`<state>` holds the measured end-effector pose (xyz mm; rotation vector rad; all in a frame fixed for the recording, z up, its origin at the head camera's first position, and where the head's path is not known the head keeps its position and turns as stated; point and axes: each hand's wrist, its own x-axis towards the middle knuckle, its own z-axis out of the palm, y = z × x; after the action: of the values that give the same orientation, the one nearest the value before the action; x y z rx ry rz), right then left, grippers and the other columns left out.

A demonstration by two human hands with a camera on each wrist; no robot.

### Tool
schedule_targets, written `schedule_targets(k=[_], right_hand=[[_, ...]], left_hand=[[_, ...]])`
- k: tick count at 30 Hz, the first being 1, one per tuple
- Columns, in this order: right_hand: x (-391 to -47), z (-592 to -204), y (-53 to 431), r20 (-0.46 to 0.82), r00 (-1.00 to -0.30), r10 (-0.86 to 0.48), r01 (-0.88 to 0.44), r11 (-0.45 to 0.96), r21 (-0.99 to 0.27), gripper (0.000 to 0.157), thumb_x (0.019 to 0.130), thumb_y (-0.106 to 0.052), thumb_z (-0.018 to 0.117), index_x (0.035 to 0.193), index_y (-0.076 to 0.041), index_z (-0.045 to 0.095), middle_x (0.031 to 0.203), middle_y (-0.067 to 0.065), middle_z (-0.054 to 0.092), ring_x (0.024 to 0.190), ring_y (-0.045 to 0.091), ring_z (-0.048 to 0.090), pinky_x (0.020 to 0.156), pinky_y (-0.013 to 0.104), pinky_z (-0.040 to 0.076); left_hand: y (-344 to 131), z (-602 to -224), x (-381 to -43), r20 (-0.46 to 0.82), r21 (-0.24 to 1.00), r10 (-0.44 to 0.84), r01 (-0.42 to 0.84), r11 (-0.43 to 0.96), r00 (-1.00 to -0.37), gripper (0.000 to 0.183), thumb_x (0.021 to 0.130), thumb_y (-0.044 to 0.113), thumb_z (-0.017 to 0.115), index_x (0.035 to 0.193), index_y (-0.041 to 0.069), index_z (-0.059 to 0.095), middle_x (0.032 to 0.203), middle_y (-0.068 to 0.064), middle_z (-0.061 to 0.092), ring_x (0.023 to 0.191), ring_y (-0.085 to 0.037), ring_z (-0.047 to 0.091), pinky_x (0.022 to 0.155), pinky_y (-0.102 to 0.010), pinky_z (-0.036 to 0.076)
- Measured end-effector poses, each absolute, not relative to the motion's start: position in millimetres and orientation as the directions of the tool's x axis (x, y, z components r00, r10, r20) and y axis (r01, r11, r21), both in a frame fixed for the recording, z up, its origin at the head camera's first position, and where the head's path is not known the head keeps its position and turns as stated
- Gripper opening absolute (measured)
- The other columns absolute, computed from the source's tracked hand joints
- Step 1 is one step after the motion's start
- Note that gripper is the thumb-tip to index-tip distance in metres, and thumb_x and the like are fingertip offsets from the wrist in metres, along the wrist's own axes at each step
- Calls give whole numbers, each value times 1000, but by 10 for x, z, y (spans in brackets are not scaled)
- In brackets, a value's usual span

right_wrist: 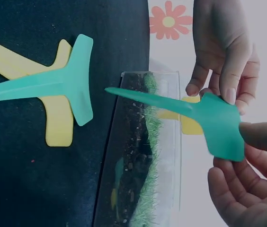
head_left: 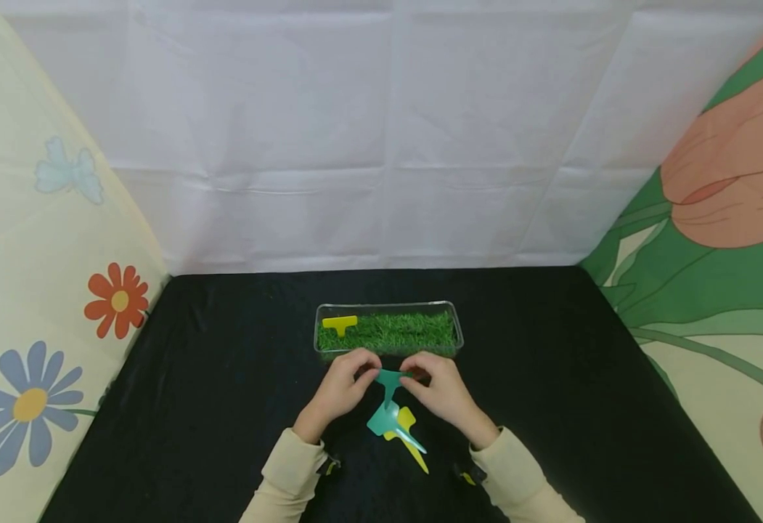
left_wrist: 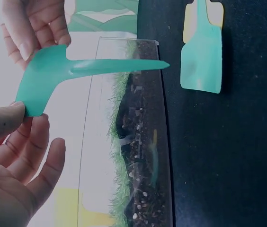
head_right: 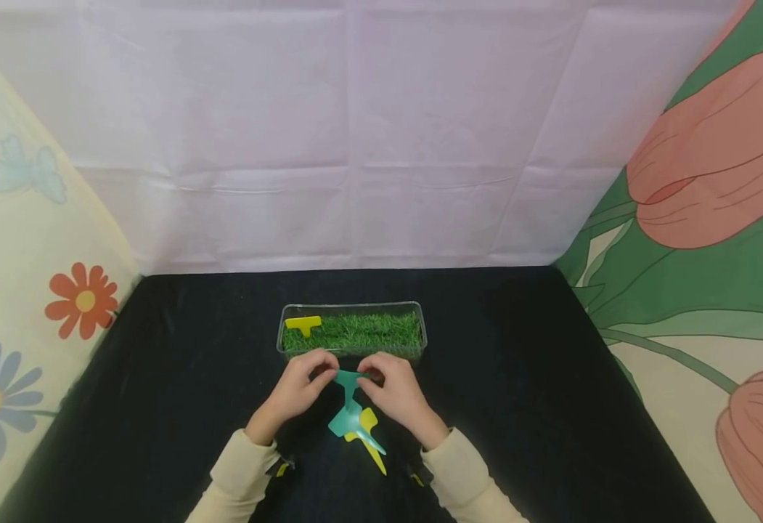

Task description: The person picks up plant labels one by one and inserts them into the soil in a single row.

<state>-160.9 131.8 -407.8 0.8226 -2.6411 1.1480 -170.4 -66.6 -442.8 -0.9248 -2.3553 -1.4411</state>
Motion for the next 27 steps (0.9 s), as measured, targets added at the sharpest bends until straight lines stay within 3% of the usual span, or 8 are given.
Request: schedule_targets(k=[4,18,27], right_hand=[[-1617,-4051,1291,332,-819,-468,-564,547,-619,15,76,-2,70,90,-4,66,86,3,62,70,15,59,61,31,50],[-1637,-4062,1255,412,-750,-517,-660,546,-516,15,75,5,69,84,-7,66,81,2,62,67,11,56,58,30,49],[-1633,-4036,1271,414,-754,-510,-656,571,-493,14,76,3,69,84,-8,66,81,1,62,68,10,57,60,24,47]], left_hand=[[-661,-4409,-1692,511,696,399,639,329,-761,8,86,-1,59,88,7,59,83,-5,59,70,-12,53,63,-26,47],[-647,-4399,-1674,537,663,399,664,345,-743,10,84,-3,60,88,7,59,82,-4,58,71,-11,53,62,-31,49],[-723,-4427,-1650,527,686,360,636,353,-769,12,85,1,61,96,4,62,88,-4,61,76,-12,57,67,-25,49]])
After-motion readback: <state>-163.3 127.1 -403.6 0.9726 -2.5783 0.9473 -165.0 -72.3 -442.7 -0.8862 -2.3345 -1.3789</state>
